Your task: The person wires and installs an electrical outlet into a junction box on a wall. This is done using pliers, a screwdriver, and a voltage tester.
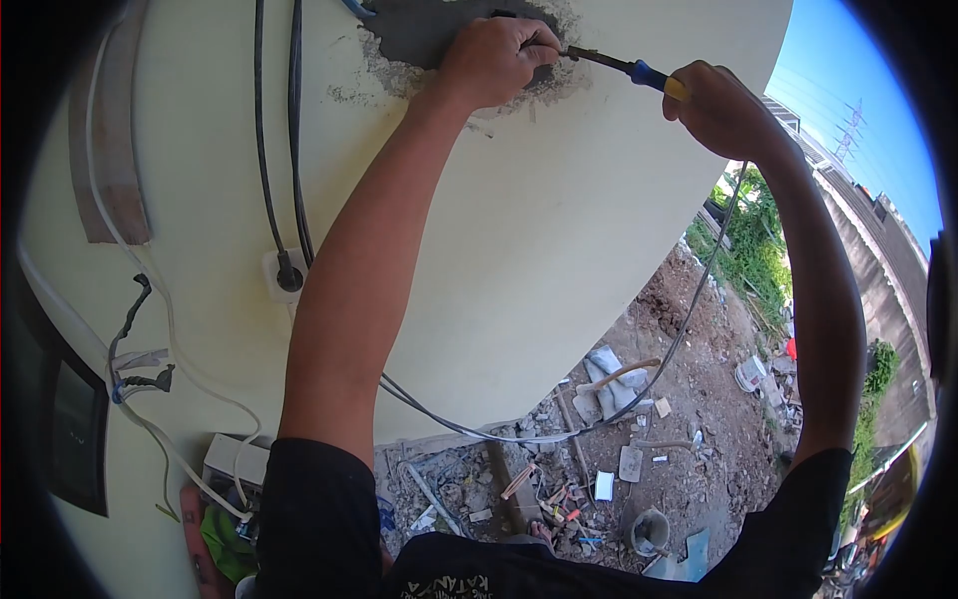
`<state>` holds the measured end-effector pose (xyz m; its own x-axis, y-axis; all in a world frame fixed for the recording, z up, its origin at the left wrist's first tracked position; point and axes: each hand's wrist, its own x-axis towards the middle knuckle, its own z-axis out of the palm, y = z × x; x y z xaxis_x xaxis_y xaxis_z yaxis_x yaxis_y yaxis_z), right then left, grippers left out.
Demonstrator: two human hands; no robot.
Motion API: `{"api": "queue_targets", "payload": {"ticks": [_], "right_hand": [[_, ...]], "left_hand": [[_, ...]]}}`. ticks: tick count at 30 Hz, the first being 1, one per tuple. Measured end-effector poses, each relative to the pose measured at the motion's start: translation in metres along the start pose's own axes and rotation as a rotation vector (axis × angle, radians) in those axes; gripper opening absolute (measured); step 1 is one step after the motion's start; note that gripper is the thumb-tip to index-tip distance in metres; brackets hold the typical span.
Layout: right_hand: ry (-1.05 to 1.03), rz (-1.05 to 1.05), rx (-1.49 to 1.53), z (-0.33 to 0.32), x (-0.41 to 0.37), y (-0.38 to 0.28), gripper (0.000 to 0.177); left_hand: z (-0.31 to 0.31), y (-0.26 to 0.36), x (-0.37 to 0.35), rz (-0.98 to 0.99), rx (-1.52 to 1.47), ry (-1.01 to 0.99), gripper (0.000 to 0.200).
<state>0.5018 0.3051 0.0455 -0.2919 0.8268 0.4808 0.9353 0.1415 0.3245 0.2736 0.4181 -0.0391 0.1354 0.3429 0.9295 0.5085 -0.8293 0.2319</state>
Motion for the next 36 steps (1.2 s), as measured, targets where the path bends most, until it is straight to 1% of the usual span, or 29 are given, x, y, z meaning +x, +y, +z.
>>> {"api": "queue_targets", "payload": {"ticks": [2, 4, 8, 12, 13, 14, 15, 16, 18, 20, 22, 23, 25, 26, 27, 28, 30, 32, 34, 35, 36], "right_hand": [[-0.003, -0.005, 0.007, 0.005, 0.003, 0.006, 0.012], [0.033, -0.115, 0.045, 0.008, 0.005, 0.013, 0.018], [0.057, -0.096, 0.051, 0.01, 0.001, 0.011, 0.016], [0.092, -0.142, -0.017, 0.013, 0.004, 0.015, 0.017], [0.09, -0.153, -0.044, 0.014, 0.006, 0.018, 0.018], [0.089, -0.153, -0.043, 0.016, 0.006, 0.02, 0.018], [0.13, -0.184, -0.063, 0.017, 0.007, 0.021, 0.017], [0.172, -0.213, -0.083, 0.018, 0.007, 0.022, 0.016], [0.187, -0.24, -0.087, 0.022, 0.009, 0.024, 0.016], [0.204, -0.269, -0.092, 0.023, 0.009, 0.024, 0.015], [0.093, -0.132, -0.013, 0.018, 0.001, 0.009, 0.011], [0.092, -0.13, -0.009, 0.024, -0.001, 0.009, 0.011], [0.105, -0.07, 0.246, 0.041, -0.008, 0.005, 0.009], [0.067, -0.021, 0.356, 0.05, -0.017, -0.002, 0.013], [-0.015, 0.06, 0.584, 0.054, -0.025, -0.015, 0.013], [-0.1, 0.14, 0.804, 0.058, -0.03, -0.023, 0.013], [-0.324, 0.137, 1.558, 0.09, -0.036, -0.028, 0.013], [-0.396, 0.273, 2.113, 0.094, -0.051, -0.067, 0.015], [-0.412, 0.319, 2.566, 0.094, -0.056, -0.098, 0.02], [-0.47, 0.273, 2.765, 0.093, -0.057, -0.109, 0.023], [-0.47, 0.298, 2.882, 0.086, -0.059, -0.119, 0.023]], "left_hand": [[-0.001, 0.0, 0.0, 0.004, 0.004, 0.0, 0.019], [0.001, -0.001, 0.0, 0.009, 0.006, -0.003, 0.019], [0.003, -0.005, 0.001, 0.062, -0.012, 0.02, 0.019], [0.002, -0.003, 0.001, 0.067, -0.011, 0.021, 0.016], [-0.005, 0.008, 0.002, 0.067, -0.011, 0.02, 0.016], [-0.013, 0.019, 0.005, -0.084, -0.026, -0.107, 0.026], [-0.019, 0.028, 0.005, -0.236, -0.04, -0.232, 0.038], [-0.022, 0.032, 0.002, -0.237, -0.04, -0.234, 0.038], [-0.024, 0.037, -0.003, -0.094, 0.016, -0.132, 0.021], [-0.02, 0.032, -0.001, -0.104, 0.02, -0.13, 0.021], [-0.018, 0.029, 0.0, -0.115, 0.025, -0.13, 0.022], [-0.017, 0.028, 0.0, -0.11, 0.017, -0.117, 0.022], [-0.014, 0.024, 0.0, -0.102, 0.011, -0.109, 0.021], [-0.012, 0.021, 0.0, -0.059, -0.006, -0.098, 0.021], [-0.013, 0.018, 0.0, -0.016, -0.02, -0.086, 0.02], [-0.015, 0.021, -0.001, -0.014, -0.015, -0.083, 0.02], [-0.016, 0.027, -0.006, 0.003, -0.007, 0.006, 0.02], [-0.009, 0.017, -0.003, 0.027, -0.028, 0.01, 0.021], [-0.001, -0.003, 0.004, 0.053, -0.029, 0.019, 0.022], [0.008, -0.014, 0.005, 0.132, -0.035, 0.08, 0.018], [0.013, -0.02, 0.006, 0.214, -0.038, 0.147, 0.014]]}}
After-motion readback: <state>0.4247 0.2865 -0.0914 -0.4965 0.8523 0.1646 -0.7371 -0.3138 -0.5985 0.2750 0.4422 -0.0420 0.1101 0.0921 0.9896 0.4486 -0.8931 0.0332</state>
